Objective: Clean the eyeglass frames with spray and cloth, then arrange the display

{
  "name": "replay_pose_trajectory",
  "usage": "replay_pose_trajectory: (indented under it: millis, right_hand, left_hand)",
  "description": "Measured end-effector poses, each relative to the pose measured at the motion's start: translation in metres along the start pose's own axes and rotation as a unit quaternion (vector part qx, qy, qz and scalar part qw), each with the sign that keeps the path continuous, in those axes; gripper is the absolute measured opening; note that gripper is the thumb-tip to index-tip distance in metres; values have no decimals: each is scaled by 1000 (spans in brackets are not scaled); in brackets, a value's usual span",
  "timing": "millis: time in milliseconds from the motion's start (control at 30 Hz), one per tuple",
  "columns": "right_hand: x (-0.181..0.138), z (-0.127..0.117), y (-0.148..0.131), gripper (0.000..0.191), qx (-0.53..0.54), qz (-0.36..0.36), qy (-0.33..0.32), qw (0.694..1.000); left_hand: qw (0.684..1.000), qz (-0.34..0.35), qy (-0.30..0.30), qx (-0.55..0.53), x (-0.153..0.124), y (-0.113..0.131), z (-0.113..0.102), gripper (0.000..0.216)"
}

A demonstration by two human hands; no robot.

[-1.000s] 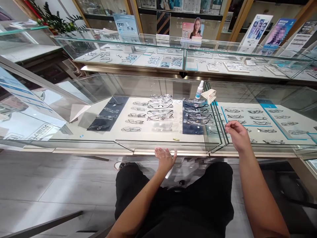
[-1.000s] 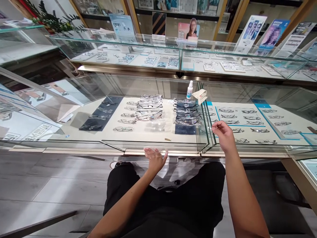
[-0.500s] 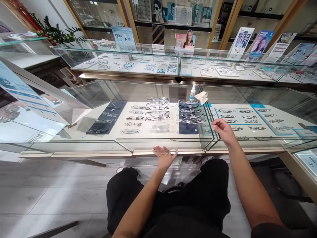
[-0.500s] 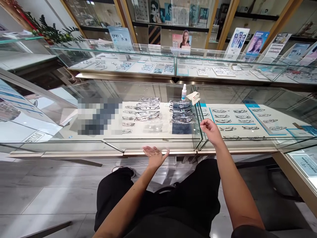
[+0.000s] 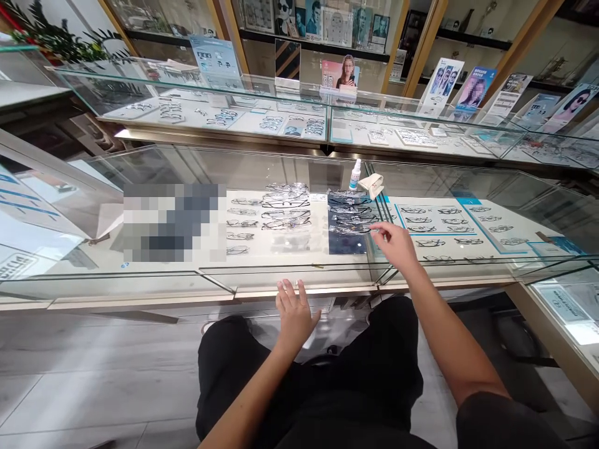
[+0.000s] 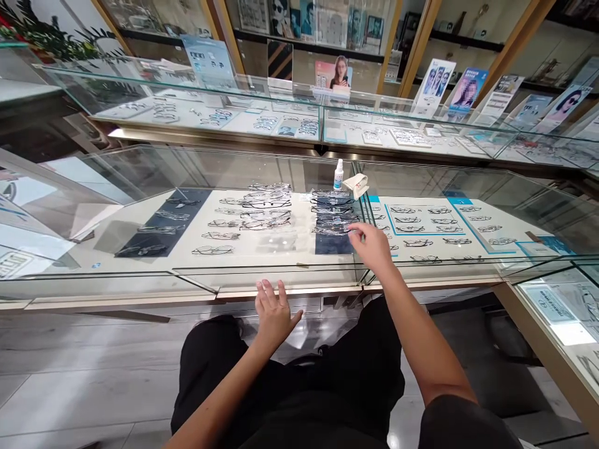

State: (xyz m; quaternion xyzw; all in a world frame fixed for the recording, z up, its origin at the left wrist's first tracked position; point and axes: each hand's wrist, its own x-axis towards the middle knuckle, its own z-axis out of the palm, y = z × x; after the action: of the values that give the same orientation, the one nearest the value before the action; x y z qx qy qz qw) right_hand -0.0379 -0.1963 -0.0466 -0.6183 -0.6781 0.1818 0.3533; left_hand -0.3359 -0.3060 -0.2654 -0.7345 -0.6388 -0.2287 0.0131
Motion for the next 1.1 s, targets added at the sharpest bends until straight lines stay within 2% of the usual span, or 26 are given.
replay_pose_trajectory:
  millis: [100,200,300,433,500,567,667,767,900,967,1000,1100]
  right_hand:
    - [11,11,-31,36,-119,-23,-34,992]
    - [23,21,-56,38,-234,-25,-85,968]
    - [34,26,-71,38,-296,-2,-112,949]
    - [44,24,-78,31,-307,30,-110,945]
    - [42,16,-78,28,-297,45,-116,947]
    - [35,2,-77,27,-257,56,-128,956]
    - [19,-30,-75,30,-139,66,-133,979]
    - [8,-63,-76,24,-21,46,-102,993]
    - [19,-84,-86,19,89,-29,-24,995]
    - [34,-79,-92,18,140,-75,3,987]
    - [43,-73,-96,17,163,-98,10,982]
    - [70,-45,-106,17,207,-146,12,967]
  left_hand:
    - [997,-32,-65,-20,1,26,-46,86]
    - [974,21,-194,-116,12,49,-85,46]
    - [932,61,-284,-214,26,65,-119,39]
    - [882,131,-346,-292,40,82,-160,38]
    - [868,162,-363,-298,45,86,-179,37]
    - [864,180,-374,-285,49,85,-196,32]
    - [850,195,-395,-288,60,71,-219,23]
    - [842,176,-375,-346,87,49,-239,28]
    - [861,105,-256,-426,151,30,-254,27]
    - [857,104,-199,-464,191,27,-255,29]
    - [850,107,-189,-480,211,28,-254,30]
    - [845,103,-146,-503,273,32,-243,32]
